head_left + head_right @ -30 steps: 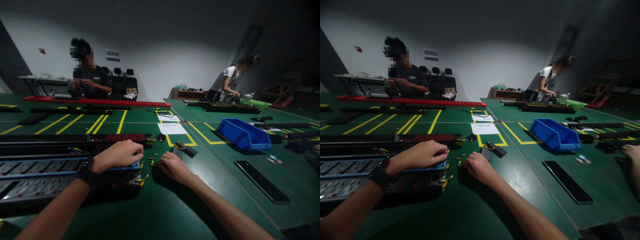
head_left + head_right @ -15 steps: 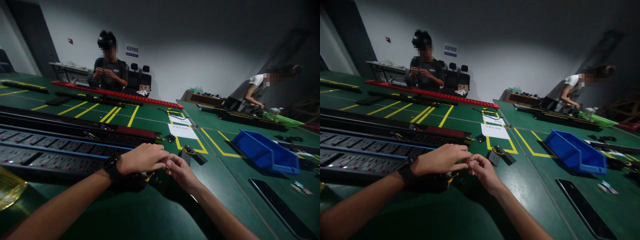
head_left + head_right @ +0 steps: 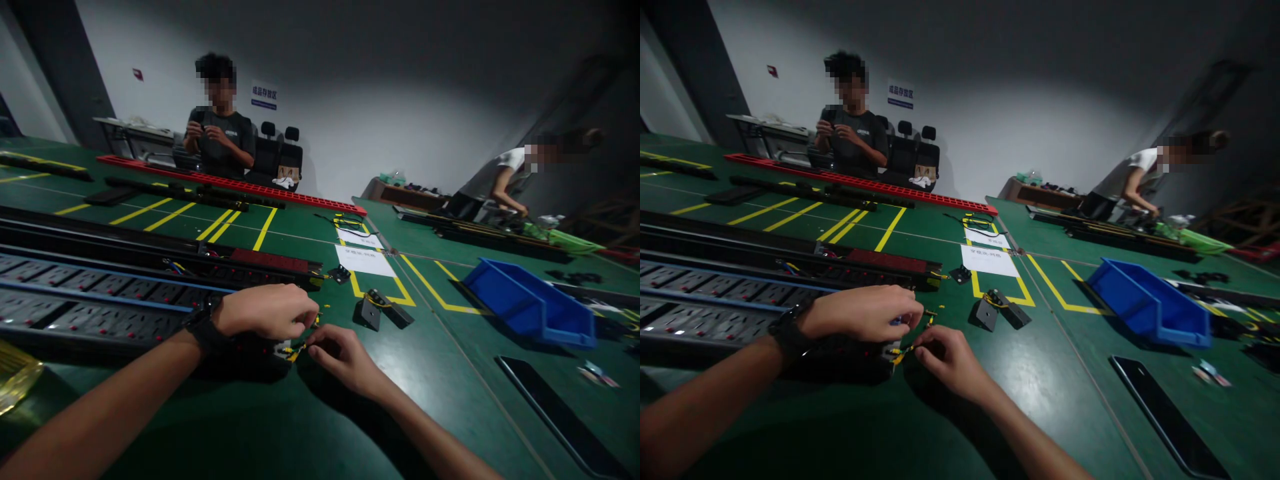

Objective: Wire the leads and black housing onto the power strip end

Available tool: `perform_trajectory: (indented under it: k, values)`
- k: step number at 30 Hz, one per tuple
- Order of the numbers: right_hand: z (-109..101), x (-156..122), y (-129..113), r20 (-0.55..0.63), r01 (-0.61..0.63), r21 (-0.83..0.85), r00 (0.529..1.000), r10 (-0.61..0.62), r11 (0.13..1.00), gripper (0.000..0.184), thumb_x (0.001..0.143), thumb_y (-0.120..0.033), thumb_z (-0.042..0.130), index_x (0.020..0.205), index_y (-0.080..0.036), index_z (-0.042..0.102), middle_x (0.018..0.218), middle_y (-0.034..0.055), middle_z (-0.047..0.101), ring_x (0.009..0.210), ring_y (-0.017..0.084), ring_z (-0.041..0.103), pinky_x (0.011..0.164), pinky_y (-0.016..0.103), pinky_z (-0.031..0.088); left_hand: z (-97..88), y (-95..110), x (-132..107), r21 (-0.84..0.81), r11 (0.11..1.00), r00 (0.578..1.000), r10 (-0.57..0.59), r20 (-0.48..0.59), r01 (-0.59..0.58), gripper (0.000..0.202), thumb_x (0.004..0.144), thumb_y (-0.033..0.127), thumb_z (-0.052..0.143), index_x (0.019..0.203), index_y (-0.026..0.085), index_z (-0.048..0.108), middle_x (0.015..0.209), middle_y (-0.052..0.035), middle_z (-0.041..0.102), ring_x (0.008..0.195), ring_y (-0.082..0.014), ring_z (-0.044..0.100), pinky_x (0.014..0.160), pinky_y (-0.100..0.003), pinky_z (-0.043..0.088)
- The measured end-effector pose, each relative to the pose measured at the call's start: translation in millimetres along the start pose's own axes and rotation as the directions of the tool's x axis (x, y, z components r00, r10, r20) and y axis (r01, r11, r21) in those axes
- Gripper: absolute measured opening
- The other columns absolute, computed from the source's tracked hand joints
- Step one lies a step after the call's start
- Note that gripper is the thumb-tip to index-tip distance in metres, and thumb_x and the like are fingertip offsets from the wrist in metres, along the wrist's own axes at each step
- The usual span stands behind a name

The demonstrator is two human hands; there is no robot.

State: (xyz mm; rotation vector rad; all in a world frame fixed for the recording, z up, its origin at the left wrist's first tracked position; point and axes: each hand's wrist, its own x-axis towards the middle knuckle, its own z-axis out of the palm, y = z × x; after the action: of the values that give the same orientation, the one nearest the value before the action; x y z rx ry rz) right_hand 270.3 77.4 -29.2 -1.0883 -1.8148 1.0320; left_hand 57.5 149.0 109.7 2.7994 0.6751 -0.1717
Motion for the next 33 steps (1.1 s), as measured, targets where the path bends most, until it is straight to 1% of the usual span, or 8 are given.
perform_trajectory:
  k: [4,7,10,13,19,26,29,33]
  values:
    - [-1.8,-0.4,-3.8,0.001,0.048,-0.122,0.999,-0.049,0.991,0.017,0.101,-0.033,0.066,0.102,-0.019,0.077,0.095,0.0061,0.079,0.085,0.021,0.070,0.075,0.032,0.050,1.3,4.6,2.5,-0.008,0.998,0.992,-0.067,0.103,0.068,0.015,0.087,0.014,0.065,0.094,0.020,0.076,0.086,-0.0039,0.077,0.079,-0.0214,0.067,0.062,-0.028,0.041]
    - [-5.3,0.2,-4.1,0.026,0.069,-0.154,0.998,-0.066,0.986,0.018,0.102,-0.031,0.065,0.104,-0.020,0.080,0.098,0.0064,0.081,0.087,0.021,0.073,0.078,0.032,0.051,1.7,6.4,2.8,-0.023,0.997,0.989,-0.074,0.126,0.077,0.020,0.088,0.013,0.063,0.097,0.021,0.079,0.087,-0.0046,0.079,0.080,-0.0219,0.069,0.062,-0.028,0.040]
    - [-7.3,0.0,-3.3,0.037,0.076,-0.166,0.997,-0.071,0.983,0.019,0.102,-0.030,0.065,0.105,-0.020,0.081,0.100,0.0069,0.083,0.089,0.022,0.075,0.080,0.033,0.053,1.2,6.4,2.2,-0.031,0.998,0.991,-0.048,0.129,0.053,0.027,0.088,0.009,0.061,0.097,0.022,0.082,0.090,-0.0052,0.081,0.080,-0.0215,0.070,0.065,-0.028,0.043]
    - [-7.6,-0.5,-3.1,0.035,0.077,-0.162,0.997,-0.072,0.984,0.020,0.102,-0.032,0.065,0.105,-0.020,0.082,0.101,0.0071,0.083,0.090,0.023,0.076,0.081,0.033,0.053,-0.3,6.8,1.0,-0.032,0.997,0.990,-0.060,0.128,0.065,0.026,0.087,0.007,0.063,0.097,0.021,0.083,0.087,-0.0050,0.081,0.078,-0.0208,0.070,0.064,-0.027,0.043]
    - [-7.7,-0.5,-3.7,0.042,0.068,-0.168,0.997,-0.061,0.984,0.021,0.102,-0.034,0.066,0.105,-0.020,0.081,0.102,0.0067,0.083,0.092,0.023,0.076,0.081,0.034,0.053,-0.8,7.9,-0.5,0.006,0.993,0.982,-0.118,0.150,0.119,0.019,0.087,0.013,0.069,0.096,0.021,0.083,0.087,-0.0052,0.081,0.077,-0.0206,0.069,0.057,-0.027,0.038]
    - [-8.1,-1.1,-2.7,0.039,0.048,-0.161,0.998,-0.043,0.986,0.023,0.102,-0.038,0.066,0.106,-0.021,0.081,0.101,0.0069,0.083,0.089,0.023,0.075,0.079,0.035,0.053,2.3,10.1,-0.3,0.073,0.993,0.985,-0.104,0.136,0.095,0.019,0.084,0.010,0.069,0.090,0.020,0.083,0.084,-0.0053,0.081,0.070,-0.0200,0.067,0.053,-0.029,0.033]
    - [-7.8,-0.9,-2.7,0.042,0.050,-0.150,0.998,-0.044,0.987,0.024,0.102,-0.038,0.066,0.106,-0.021,0.082,0.101,0.0072,0.083,0.089,0.023,0.075,0.079,0.035,0.053,3.5,10.0,-0.3,0.086,0.993,0.988,-0.092,0.127,0.081,0.020,0.083,0.008,0.070,0.090,0.021,0.083,0.084,-0.0053,0.081,0.071,-0.0208,0.068,0.054,-0.029,0.035]
    - [-8.1,0.1,-1.3,0.048,0.064,-0.126,0.997,-0.059,0.990,0.028,0.103,-0.040,0.065,0.106,-0.020,0.083,0.101,0.0081,0.083,0.089,0.023,0.075,0.079,0.035,0.054,7.5,7.3,0.8,0.081,0.995,0.992,-0.074,0.103,0.066,0.020,0.082,0.009,0.070,0.089,0.023,0.083,0.085,-0.0044,0.081,0.071,-0.0200,0.069,0.059,-0.027,0.041]
